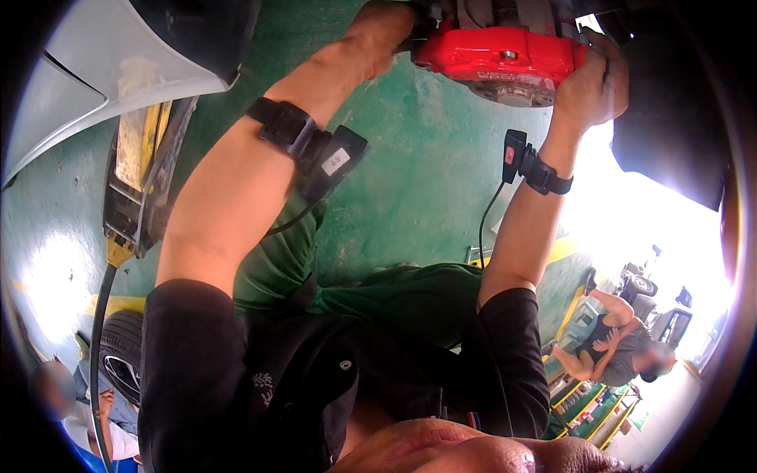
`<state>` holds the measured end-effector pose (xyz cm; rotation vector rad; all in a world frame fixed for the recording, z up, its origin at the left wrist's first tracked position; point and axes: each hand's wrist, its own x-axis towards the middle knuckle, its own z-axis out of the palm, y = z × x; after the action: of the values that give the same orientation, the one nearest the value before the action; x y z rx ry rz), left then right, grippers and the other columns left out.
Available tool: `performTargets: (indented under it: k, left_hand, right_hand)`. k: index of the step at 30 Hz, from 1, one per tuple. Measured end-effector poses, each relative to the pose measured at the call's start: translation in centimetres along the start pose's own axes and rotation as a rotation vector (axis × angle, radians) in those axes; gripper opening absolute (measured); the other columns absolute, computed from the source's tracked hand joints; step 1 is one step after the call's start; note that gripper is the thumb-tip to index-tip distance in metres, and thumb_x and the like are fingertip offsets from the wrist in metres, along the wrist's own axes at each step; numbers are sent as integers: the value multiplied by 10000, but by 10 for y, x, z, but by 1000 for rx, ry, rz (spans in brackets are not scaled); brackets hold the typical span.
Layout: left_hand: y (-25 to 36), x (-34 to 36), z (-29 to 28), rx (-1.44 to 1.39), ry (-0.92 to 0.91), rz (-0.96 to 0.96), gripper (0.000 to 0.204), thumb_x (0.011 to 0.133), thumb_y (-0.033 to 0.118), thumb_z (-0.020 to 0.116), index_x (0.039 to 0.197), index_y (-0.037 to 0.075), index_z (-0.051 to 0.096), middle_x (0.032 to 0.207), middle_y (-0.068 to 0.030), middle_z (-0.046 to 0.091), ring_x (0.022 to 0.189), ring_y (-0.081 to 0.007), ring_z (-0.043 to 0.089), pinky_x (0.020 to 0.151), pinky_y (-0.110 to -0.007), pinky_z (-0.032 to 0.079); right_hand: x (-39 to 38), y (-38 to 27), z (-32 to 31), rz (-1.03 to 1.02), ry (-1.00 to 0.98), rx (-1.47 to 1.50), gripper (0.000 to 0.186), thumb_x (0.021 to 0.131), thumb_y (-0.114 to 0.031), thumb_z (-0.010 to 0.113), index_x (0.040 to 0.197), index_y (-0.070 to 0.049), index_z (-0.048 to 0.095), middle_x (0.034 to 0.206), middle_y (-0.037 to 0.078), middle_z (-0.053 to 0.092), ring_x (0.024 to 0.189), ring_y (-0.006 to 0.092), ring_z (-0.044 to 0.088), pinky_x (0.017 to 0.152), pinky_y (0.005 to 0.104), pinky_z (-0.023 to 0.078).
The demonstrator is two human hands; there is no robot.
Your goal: The person aligns a red brake caliper onto the wheel hub rotor of a white car and threads mounting bolts into the rear of the assembly by hand.
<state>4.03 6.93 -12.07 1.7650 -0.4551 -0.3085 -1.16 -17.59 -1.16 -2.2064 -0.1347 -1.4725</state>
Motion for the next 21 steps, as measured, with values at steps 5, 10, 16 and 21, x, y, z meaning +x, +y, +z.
performTargets:
  k: [5, 10, 16, 21]
  left_hand:
    - [11, 8, 2, -863, 52, -465, 279, 921, 46, 603, 1180, -16, 683, 1134, -126, 713, 1032, -279, 680, 891, -384, 534]
    - [-12, 1, -4, -913, -29, -294, 246, 961, 66, 588, 1170, -26, 681, 1116, -155, 713, 1025, -272, 689, 940, -365, 557]
    - [-66, 31, -6, -921, -115, -285, 278, 964, 71, 623, 1221, -22, 672, 1218, -154, 698, 1134, -268, 671, 1010, -350, 547]
    - [-9, 17, 0, -1092, 5, -465, 190, 918, 27, 548, 1039, -55, 669, 963, -167, 689, 899, -308, 669, 879, -384, 548]
  right_hand:
    - [0, 2, -1, 19, -9, -26, 222, 881, -109, 590, 959, -79, 795, 908, 37, 786, 804, 176, 730, 730, 285, 547]
    - [2, 0, -2, 0, -9, 0, 225, 878, -114, 588, 951, -74, 797, 909, 39, 786, 812, 174, 732, 736, 289, 549]
    - [1, 0, 3, 38, -5, 38, 227, 885, -111, 584, 949, -75, 799, 917, 42, 788, 827, 178, 735, 751, 294, 552]
    - [-1, 7, -1, 28, 1, 49, 225, 889, -114, 585, 952, -71, 798, 918, 47, 788, 830, 188, 735, 754, 299, 552]
